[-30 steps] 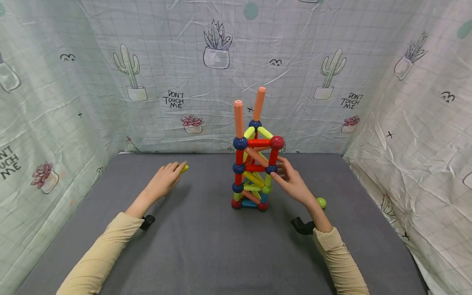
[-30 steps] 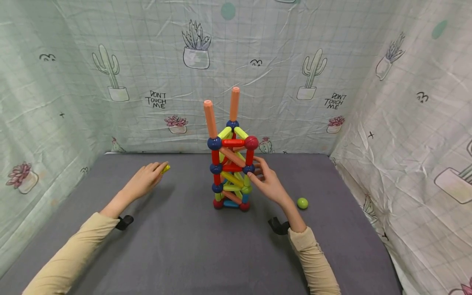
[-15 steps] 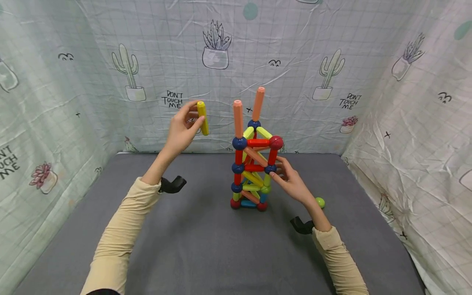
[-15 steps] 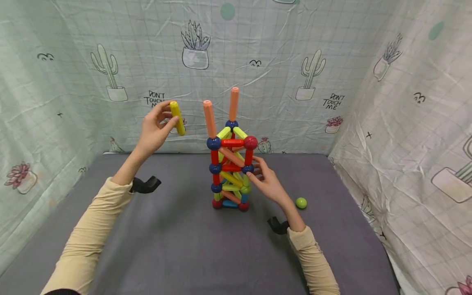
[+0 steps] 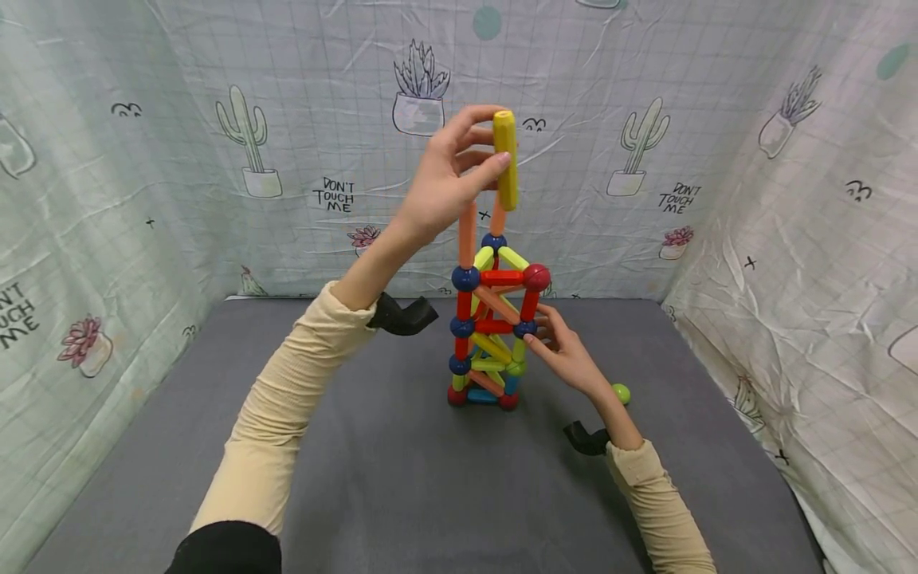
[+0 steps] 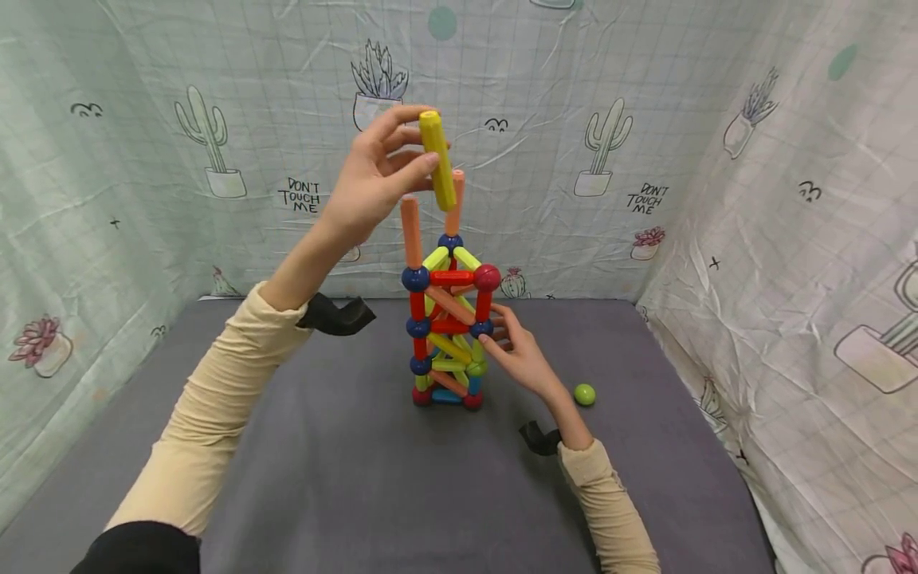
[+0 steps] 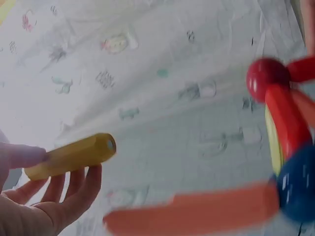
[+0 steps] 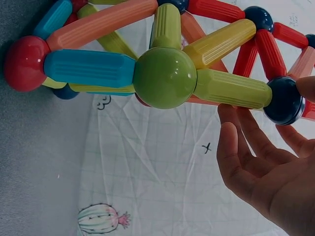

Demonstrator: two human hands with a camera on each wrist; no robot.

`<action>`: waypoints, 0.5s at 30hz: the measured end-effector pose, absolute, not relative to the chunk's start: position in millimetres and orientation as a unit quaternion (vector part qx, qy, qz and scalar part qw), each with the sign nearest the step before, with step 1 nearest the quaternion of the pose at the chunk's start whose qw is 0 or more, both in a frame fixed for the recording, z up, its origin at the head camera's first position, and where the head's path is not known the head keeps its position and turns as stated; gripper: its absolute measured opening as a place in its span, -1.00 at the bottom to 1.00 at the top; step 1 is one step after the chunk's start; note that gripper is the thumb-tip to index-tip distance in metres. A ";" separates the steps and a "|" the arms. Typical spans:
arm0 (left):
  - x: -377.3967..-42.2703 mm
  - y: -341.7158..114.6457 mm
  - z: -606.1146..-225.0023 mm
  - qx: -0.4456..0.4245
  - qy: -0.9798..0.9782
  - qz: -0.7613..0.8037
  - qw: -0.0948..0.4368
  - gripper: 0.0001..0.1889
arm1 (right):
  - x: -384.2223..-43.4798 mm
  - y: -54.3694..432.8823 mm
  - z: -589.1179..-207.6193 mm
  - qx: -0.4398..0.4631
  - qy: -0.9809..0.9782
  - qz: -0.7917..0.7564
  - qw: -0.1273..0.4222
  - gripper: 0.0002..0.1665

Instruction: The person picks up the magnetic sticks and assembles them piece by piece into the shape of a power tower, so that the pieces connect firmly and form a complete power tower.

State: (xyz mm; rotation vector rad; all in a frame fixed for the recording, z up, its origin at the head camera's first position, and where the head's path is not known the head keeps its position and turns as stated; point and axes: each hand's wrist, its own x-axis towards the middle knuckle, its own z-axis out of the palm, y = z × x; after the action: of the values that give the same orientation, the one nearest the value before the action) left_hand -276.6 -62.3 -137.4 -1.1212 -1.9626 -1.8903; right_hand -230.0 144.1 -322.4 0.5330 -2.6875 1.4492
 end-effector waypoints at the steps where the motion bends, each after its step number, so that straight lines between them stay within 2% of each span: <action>1: -275.0 -55.3 -138.2 -0.382 -0.667 -0.634 0.086 -0.58 | -230.2 144.5 -322.9 0.173 -0.866 0.468 0.021 -0.40; 7: -274.1 -23.9 -158.7 -0.382 -0.698 -0.603 0.060 -0.60 | -232.0 145.6 -325.6 0.181 -0.861 0.474 0.016 -0.40; 15: -285.4 -8.2 -201.2 -0.372 -0.735 -0.559 0.093 -0.61 | -241.6 154.0 -339.5 0.188 -0.857 0.479 0.021 -0.40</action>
State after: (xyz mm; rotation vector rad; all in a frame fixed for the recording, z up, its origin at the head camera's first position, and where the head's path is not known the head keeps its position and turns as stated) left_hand -285.4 -8.2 -201.2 -1.1041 -2.1829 -1.6593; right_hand -241.6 154.0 -339.5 0.5832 -2.6564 1.4862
